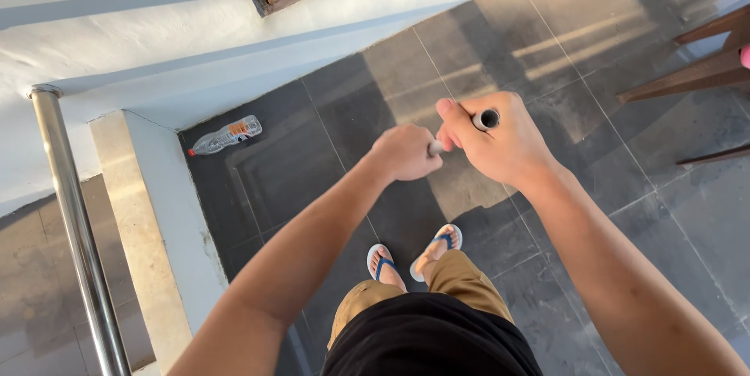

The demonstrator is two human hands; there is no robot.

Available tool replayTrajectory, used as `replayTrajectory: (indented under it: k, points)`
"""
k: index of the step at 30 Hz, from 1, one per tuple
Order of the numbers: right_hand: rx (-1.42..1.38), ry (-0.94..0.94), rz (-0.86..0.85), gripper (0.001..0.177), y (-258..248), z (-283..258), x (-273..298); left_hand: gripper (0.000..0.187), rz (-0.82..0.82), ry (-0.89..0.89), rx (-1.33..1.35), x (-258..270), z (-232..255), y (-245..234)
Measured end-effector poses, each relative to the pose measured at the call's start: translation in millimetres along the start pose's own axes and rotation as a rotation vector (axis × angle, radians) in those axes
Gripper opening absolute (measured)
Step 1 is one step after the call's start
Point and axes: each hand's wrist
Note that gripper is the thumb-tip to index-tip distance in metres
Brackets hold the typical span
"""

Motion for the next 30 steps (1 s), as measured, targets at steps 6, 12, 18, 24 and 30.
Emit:
replayTrajectory:
  k: [6, 12, 18, 24, 30]
  points:
    - [-0.038, -0.165, 0.003, 0.049, -0.8, -3.4, -56.0, 0.025, -0.014, -0.165, -0.001, -22.0, -26.0, -58.4]
    - [-0.037, -0.118, -0.023, 0.049, 2.2, 28.3, -133.4, 0.03, 0.039, -0.297, -0.031, -91.8, -85.3, -80.3]
    - [-0.091, -0.199, -0.036, 0.043, -6.2, 68.8, -232.3, 0.02, 0.006, -0.444, -0.015, -176.9, -143.2, -115.2]
    - [-0.193, -0.343, -0.045, 0.033, -4.2, 124.0, -316.7, 0.019, -0.006, -0.473, 0.068, -243.4, -190.7, -124.6]
    - [-0.084, -0.068, -0.139, 0.042, -34.2, 109.1, -331.7, 0.026, -0.06, -0.393, 0.139, -267.2, -206.7, -124.2]
Point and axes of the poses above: each hand's wrist, its own x-axis away from the middle knuckle, its own y-axis out of the palm, z = x × y, and after that the axes turned 8 degrees about -z, right-handed
